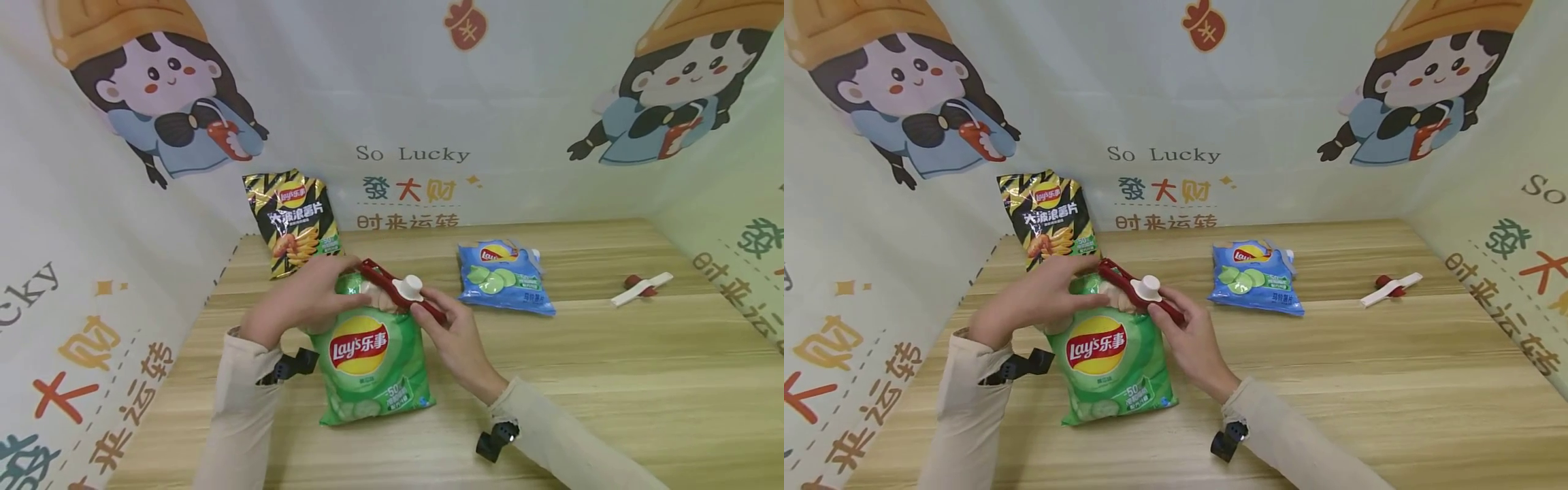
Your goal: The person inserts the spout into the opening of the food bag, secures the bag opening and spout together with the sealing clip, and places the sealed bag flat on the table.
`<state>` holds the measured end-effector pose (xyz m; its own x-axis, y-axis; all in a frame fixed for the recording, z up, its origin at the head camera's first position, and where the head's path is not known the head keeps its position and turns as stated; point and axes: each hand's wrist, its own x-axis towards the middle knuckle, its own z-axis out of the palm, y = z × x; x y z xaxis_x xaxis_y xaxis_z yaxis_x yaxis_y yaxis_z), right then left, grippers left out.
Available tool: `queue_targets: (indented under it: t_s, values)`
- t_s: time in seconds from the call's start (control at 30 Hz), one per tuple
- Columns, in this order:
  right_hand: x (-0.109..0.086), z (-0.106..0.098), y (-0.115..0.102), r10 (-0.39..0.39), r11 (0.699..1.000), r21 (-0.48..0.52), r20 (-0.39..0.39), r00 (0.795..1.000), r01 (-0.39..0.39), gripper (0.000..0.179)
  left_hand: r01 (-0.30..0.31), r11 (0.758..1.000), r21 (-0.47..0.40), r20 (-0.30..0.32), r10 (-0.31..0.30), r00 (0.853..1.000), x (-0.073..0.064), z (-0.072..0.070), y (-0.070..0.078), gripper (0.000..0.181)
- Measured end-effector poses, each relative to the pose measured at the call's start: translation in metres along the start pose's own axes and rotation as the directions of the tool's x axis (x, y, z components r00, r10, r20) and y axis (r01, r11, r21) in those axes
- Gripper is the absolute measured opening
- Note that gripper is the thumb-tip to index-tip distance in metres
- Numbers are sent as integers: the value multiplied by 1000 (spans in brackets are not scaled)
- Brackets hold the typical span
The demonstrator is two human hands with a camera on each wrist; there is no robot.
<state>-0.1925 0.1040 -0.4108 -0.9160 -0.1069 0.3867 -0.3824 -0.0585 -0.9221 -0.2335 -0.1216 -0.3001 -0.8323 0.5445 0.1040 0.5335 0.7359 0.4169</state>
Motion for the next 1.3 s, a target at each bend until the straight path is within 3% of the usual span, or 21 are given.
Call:
queue_targets:
  t_s: [0.13, 0.3, 0.43, 0.67, 0.8, 1.1, 1.3]
  values:
    - [-1, -1, 3, 18, 1000, -1, 18, 1000, -18, 37, -42, 998, -56, 36, 44, 998, 5, 3, -9, 32]
    - [2, -5, 5, -4, 1000, 1, 67, 998, 4, 38, -57, 992, -109, -40, 53, 998, 5, 2, -11, 15]
    - [5, -11, 2, -29, 997, -65, 87, 996, 35, 35, -76, 989, -128, -122, 60, 991, 4, -1, -7, 11]
    - [12, -19, -8, -13, 999, -42, 114, 993, 17, 38, -185, 975, -123, -243, 151, 958, 8, 4, 3, 12]
    - [14, -20, -10, -8, 997, -72, 85, 996, 14, 36, -231, 964, -129, -288, 187, 939, 11, 9, 6, 10]
    - [16, -21, -9, 22, 990, -141, 70, 997, -12, 30, -224, 971, -88, -287, 190, 939, 16, 17, 13, 14]
    - [14, -20, -9, -18, 981, -191, 56, 998, 29, 25, -255, 965, -54, -300, 228, 926, 16, 19, 20, 43]
